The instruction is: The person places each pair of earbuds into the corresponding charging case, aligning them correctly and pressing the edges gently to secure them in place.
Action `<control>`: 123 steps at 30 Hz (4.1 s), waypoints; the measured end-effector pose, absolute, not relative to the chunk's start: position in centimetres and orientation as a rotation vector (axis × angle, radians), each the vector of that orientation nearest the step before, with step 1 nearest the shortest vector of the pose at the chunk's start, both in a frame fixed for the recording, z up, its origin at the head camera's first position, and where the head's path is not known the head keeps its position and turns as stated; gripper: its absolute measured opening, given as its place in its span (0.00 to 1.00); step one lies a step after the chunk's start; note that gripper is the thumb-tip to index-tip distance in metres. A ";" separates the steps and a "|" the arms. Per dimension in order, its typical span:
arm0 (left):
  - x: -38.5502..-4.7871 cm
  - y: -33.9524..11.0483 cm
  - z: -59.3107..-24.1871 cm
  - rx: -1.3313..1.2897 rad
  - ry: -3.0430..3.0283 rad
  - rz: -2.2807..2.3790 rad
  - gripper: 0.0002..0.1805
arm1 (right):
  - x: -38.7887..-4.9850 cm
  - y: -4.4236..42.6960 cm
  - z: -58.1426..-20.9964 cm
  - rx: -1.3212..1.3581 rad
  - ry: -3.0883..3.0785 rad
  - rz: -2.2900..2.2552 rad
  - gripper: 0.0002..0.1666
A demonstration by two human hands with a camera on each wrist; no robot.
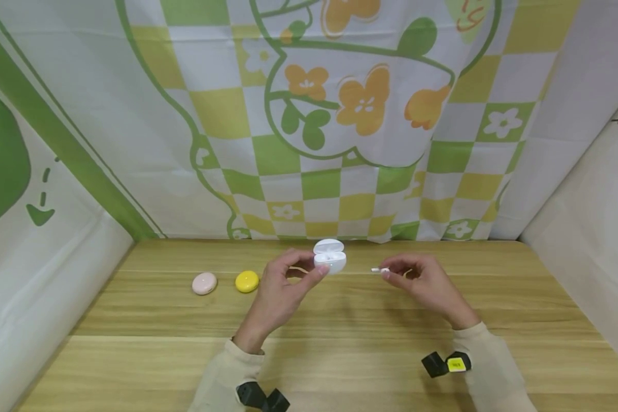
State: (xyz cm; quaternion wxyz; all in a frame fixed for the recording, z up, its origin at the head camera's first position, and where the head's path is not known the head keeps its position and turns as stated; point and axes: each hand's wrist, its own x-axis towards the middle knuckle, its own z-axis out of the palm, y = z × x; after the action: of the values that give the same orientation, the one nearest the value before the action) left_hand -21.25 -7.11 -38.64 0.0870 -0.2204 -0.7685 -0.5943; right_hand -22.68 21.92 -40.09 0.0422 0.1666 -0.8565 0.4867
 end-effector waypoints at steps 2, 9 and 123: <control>-21.2 -7.1 -38.6 -0.656 -2.290 -1.771 0.10 | -22.7 21.9 -40.1 0.507 -2.621 1.497 0.09; -21.2 -7.1 -38.6 -0.651 -2.295 -1.774 0.10 | -22.6 21.9 -40.1 0.482 -2.644 1.465 0.10; -20.3 -5.1 -39.7 -0.860 -2.502 -1.318 0.10 | -20.2 15.8 -39.3 0.636 -2.336 1.410 0.02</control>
State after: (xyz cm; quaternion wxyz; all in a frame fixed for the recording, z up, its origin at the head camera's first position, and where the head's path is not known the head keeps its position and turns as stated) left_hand -20.35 -5.11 -39.73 0.0929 -0.2899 -0.8428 -0.4440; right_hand -20.18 15.81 -39.28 0.1692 0.2238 -0.8217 0.4961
